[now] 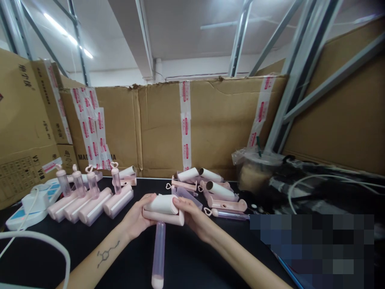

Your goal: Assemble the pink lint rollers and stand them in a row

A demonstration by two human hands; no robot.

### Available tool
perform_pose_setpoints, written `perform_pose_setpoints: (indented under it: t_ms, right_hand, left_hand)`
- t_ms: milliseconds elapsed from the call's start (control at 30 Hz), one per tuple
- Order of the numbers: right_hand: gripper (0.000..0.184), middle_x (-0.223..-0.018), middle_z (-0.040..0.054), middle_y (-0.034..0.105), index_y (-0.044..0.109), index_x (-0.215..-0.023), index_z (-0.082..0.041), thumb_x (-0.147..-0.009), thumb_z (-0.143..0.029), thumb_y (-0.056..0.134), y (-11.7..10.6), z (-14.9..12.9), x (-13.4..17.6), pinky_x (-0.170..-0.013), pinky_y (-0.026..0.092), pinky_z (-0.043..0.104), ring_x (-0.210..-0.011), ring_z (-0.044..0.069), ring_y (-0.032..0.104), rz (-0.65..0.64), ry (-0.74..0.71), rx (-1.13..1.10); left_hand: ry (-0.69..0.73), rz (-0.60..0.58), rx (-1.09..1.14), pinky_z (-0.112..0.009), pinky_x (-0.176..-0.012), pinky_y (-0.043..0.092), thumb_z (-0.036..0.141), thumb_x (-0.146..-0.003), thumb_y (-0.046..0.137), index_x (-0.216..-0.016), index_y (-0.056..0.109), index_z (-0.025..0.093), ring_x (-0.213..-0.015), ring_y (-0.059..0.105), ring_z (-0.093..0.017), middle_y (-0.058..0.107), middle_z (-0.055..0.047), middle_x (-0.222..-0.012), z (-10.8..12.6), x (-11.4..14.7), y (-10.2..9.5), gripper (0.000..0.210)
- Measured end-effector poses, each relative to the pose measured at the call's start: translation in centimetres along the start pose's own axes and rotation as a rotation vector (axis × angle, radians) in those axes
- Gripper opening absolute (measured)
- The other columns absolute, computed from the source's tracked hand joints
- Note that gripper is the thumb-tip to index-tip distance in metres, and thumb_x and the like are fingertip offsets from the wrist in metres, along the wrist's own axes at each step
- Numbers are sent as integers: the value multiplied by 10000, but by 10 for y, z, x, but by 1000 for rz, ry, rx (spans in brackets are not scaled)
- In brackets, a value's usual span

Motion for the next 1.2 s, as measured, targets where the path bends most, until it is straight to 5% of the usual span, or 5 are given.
perform_pose_setpoints:
  t_ms: [300,667,833,1000,1200]
  right_hand:
    - [354,-575,-46,412,445,-600,-171,-629,-395,718,11,3,2,-486,269,206,-522,84,364,36,139,-251]
    - [498,-531,-70,302,276,-522,-182,-635,-412,702,16,0,5,-446,192,199,-478,59,248,54,30,-194]
    - [433,-533,-34,412,442,-526,-174,-761,-528,527,1,-16,3,-447,271,218,-470,87,371,-72,-121,419]
    - [323,-820,70,613,620,-856,-167,-885,-373,373,-33,-47,4,-715,427,322,-777,208,570,196,-436,1146]
    - [594,-1324,134,392,344,-1326,-195,-750,-71,428,-10,-34,9,-931,396,384,-1204,245,414,-22,-714,1304]
  left_hand:
    - [-164,2,137,-308,-644,508,189,-715,640,-929,572,134,-711,650,-211,665,-56,-770,-4,-9,-6,231]
    - [-190,-25,91,-299,-577,486,205,-706,626,-868,593,118,-646,631,-212,660,-68,-715,-4,-4,-1,187]
    - [-90,27,89,-264,-530,474,141,-659,652,-754,573,145,-593,615,-182,633,-28,-655,-1,-8,-9,124]
    - [43,134,124,-229,-501,485,140,-689,652,-781,561,132,-576,616,-150,630,-26,-658,9,-18,-27,130]
    - [158,194,140,-333,-635,548,104,-708,643,-880,566,149,-737,660,-214,663,-70,-848,13,-20,-32,193]
Point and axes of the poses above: each hand's wrist, its own x-axis away from the middle knuckle, its own y-axis out of the palm, z = x × y, the point moved 4 cm from there along -x, towards the middle knuckle
